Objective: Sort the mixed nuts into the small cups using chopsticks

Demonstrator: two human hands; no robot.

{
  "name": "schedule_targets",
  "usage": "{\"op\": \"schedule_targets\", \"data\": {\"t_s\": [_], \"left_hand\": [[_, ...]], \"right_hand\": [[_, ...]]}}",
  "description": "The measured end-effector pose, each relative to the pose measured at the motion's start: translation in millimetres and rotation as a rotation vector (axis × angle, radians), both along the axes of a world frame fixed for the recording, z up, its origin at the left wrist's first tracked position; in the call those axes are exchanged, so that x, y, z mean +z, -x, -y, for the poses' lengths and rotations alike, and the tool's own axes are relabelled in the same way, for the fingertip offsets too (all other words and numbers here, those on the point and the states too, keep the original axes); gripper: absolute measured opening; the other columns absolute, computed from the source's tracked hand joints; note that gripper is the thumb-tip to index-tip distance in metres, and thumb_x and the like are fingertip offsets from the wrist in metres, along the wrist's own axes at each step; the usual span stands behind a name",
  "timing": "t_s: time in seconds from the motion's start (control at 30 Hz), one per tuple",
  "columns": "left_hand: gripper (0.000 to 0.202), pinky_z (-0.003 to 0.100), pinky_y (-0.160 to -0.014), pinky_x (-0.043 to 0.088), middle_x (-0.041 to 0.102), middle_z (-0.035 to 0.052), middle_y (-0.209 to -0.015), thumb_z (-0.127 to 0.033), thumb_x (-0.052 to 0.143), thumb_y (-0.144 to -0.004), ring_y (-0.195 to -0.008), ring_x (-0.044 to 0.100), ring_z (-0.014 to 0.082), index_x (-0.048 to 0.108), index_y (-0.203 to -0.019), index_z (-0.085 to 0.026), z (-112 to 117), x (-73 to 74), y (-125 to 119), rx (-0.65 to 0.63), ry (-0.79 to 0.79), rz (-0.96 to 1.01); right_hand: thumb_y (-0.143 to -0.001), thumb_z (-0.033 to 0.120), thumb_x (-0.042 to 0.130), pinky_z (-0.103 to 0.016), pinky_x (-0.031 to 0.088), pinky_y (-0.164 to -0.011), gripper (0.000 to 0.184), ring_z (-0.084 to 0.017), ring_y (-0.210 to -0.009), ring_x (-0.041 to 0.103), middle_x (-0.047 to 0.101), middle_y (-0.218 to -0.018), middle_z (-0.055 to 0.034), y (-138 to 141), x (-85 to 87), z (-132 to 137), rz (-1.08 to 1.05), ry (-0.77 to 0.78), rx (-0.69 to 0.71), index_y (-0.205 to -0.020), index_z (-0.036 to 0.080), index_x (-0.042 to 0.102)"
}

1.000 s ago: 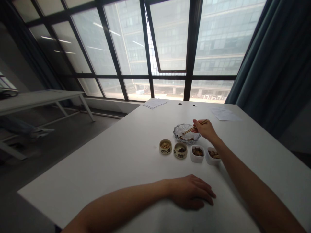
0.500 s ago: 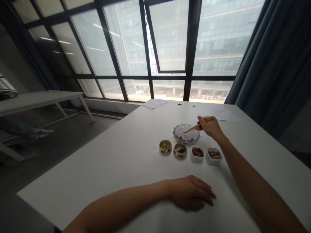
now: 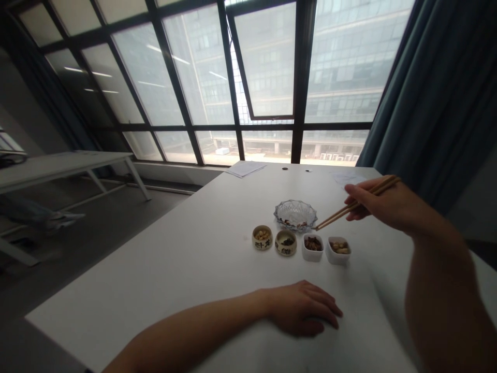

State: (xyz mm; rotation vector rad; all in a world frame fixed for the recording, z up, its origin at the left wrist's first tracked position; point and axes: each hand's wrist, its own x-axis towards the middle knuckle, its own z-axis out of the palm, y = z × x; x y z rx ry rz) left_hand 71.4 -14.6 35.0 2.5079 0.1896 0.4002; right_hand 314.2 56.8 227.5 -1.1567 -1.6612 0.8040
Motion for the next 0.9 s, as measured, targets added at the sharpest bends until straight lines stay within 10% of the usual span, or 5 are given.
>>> {"op": "schedule_targets", "data": {"t_s": [0.53, 0.9], "left_hand": [[0.037, 0.036, -0.124, 0.037, 0.067, 0.0116, -0.144, -0.030, 0.056, -0.092, -0.143, 0.055, 0.0246, 0.069, -0.124, -0.017, -0.4, -1.1, -0.8, -0.014, -0.014, 0.004], [0.038, 0.033, -0.125, 0.037, 0.068, 0.0127, -0.142, -0.029, 0.053, -0.093, -0.142, 0.055, 0.0245, 0.070, -0.122, -0.012, 0.1, -1.4, -1.2, -0.019, -0.059, 0.020]], "right_hand": [[-0.081, 0.046, 0.088, -0.030, 0.064, -0.048, 0.032, -0.026, -0.055, 0.076, 0.076, -0.066, -0.0128, 10.2, 1.6, -7.7, 0.016, 0.053, 0.032, -0.075, 0.016, 0.078], [-0.093, 0.035, 0.076, -0.019, 0.051, -0.042, 0.037, -0.019, -0.052, 0.073, 0.075, -0.060, -0.0095, 42.7, -52.7, -73.7, 0.328, -0.009, 0.079, -0.062, 0.015, 0.075]]}}
